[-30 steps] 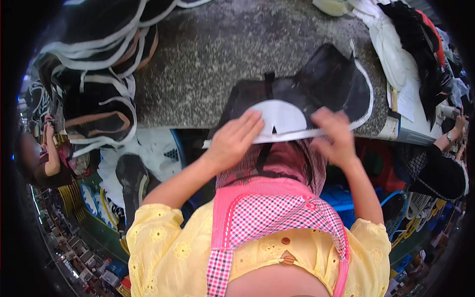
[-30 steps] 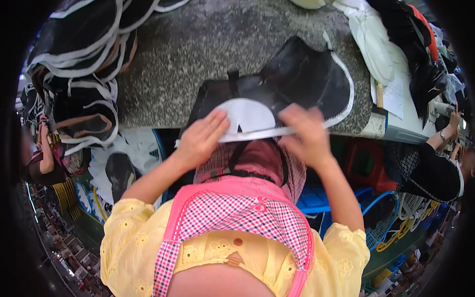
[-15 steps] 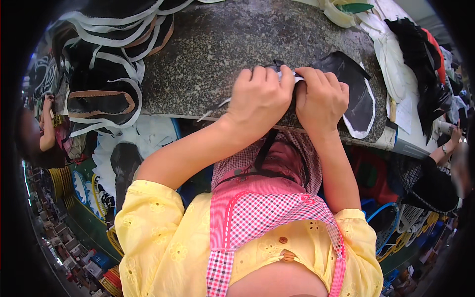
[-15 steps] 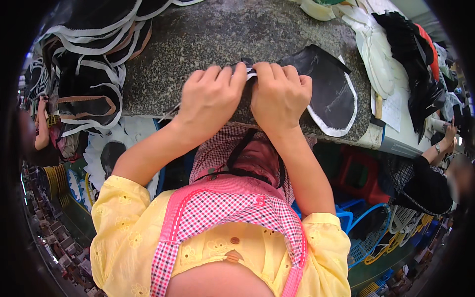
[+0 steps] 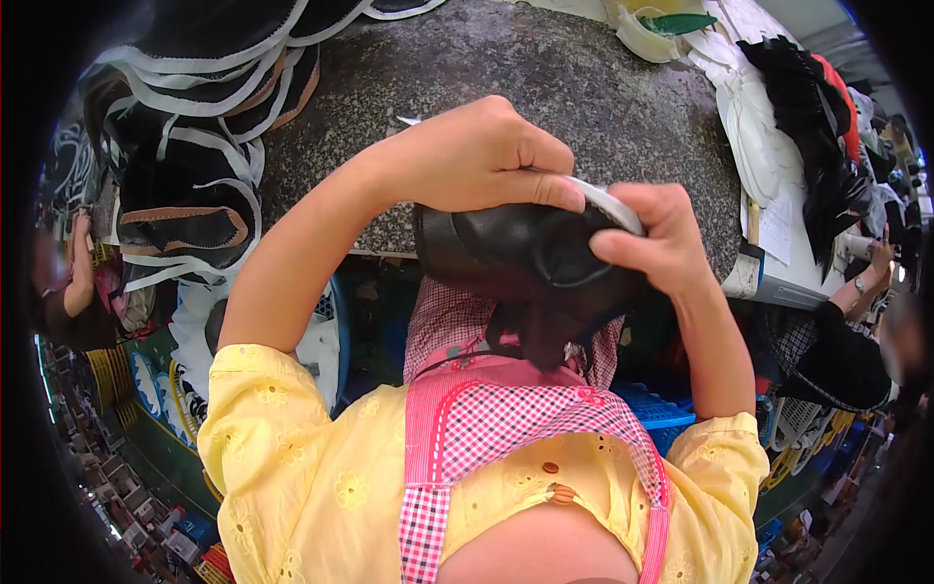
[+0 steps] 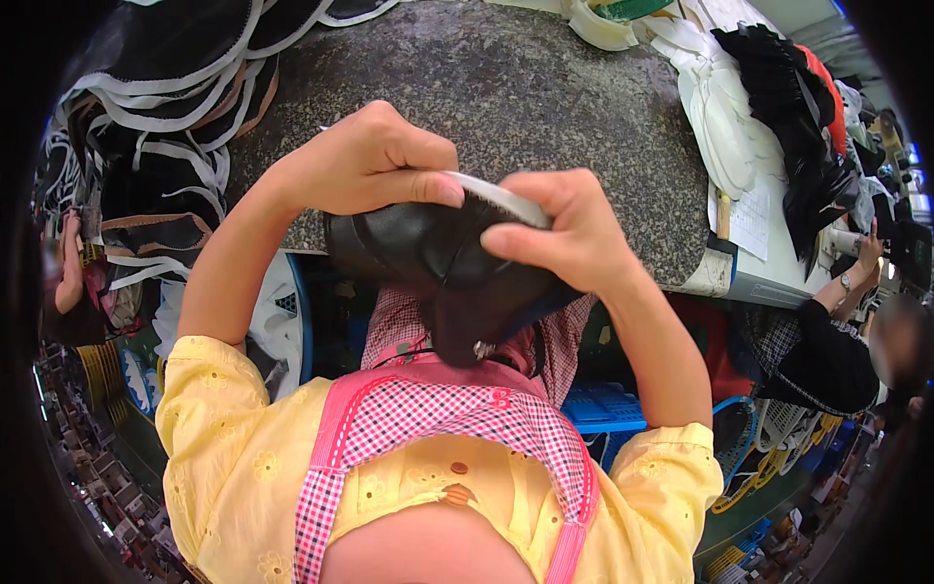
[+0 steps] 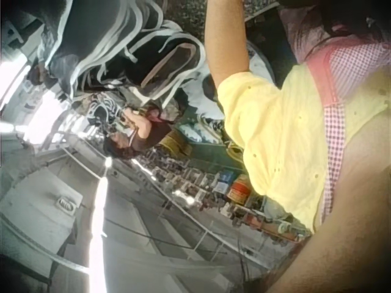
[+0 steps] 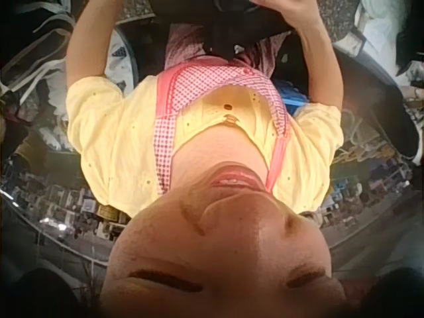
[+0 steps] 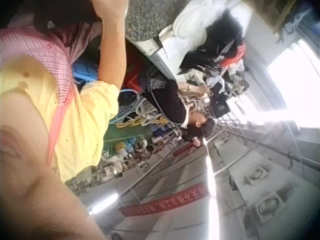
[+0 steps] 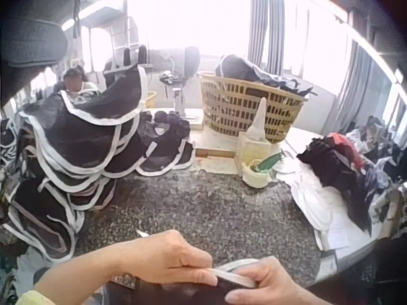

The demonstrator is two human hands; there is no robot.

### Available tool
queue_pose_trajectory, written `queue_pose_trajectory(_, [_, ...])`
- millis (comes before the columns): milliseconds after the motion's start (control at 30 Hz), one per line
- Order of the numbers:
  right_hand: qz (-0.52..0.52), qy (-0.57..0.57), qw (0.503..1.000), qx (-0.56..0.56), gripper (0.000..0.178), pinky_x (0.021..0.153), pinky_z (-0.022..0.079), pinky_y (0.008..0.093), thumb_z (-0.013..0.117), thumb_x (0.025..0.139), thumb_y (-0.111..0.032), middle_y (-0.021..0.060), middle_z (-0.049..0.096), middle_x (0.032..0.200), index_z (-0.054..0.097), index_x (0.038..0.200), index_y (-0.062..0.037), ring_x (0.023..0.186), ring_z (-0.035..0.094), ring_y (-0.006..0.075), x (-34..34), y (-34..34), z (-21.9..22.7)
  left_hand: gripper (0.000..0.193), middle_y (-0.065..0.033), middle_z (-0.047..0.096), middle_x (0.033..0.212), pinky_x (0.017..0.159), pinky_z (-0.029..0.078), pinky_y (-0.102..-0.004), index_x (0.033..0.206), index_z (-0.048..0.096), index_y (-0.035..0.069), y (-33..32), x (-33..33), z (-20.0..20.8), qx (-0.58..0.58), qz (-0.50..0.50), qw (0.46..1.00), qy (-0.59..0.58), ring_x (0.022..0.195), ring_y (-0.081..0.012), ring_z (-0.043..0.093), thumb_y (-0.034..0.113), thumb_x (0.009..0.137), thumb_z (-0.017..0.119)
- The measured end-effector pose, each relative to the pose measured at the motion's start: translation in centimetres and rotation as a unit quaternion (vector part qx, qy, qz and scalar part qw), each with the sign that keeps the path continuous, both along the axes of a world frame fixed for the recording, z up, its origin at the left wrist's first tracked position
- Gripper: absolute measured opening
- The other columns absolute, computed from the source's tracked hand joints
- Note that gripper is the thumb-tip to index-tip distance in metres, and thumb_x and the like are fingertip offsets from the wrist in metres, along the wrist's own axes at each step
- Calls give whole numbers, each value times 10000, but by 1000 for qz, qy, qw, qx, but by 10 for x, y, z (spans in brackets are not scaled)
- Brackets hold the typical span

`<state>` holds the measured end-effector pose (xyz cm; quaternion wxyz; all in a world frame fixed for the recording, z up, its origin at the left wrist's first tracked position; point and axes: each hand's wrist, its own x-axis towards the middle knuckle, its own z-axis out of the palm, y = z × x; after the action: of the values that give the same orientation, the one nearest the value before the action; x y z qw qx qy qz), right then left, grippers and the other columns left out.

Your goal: The recorder is assembling and inspecting shoe upper components in a factory setting.

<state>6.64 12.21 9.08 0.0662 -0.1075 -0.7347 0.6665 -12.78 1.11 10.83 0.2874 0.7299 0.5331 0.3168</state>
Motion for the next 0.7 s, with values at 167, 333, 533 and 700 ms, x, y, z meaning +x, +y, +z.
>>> queue_pose_trajectory(167, [-40, 74, 954, -287, 332, 625, 436, 202, 714, 669, -122, 36, 613, 786, 593, 908, 72, 692, 551, 82, 6, -24, -9, 344, -51, 363, 479, 435, 303, -289, 599, 490, 8, 14, 4, -8, -64, -58, 986, -144, 452, -105, 364, 265, 769, 644])
queue_pose_trajectory(333, [-144, 92, 944, -281, 236, 694, 472, 240, 634, 745, -69, 76, 631, 862, 590, 943, 51, 743, 591, 114, 2, -7, -24, 329, -92, 603, 801, 685, 437, -285, 893, 608, 36, 42, -23, -25, 267, 211, 931, 128, 783, -173, 573, 316, 729, 664])
queue_pose_trajectory(533, [-250, 158, 917, -268, 209, 751, 467, 263, 604, 760, -45, 89, 632, 898, 590, 958, 21, 800, 602, 142, 1, 14, -14, 862, -127, 514, 1090, 851, 393, -299, 1348, 114, 0, 30, 22, -92, -96, 217, 881, -410, 937, -173, 537, 202, 719, 667])
queue_pose_trajectory(700, [-222, 110, 931, -268, 279, 759, 468, 281, 646, 730, -74, 102, 620, 930, 573, 978, 30, 807, 599, 155, 15, 14, -1, 891, -144, 486, 1139, 898, 386, -321, 1286, 240, -31, 25, 42, -45, -101, 142, 836, -520, 999, -214, 515, 164, 594, 766])
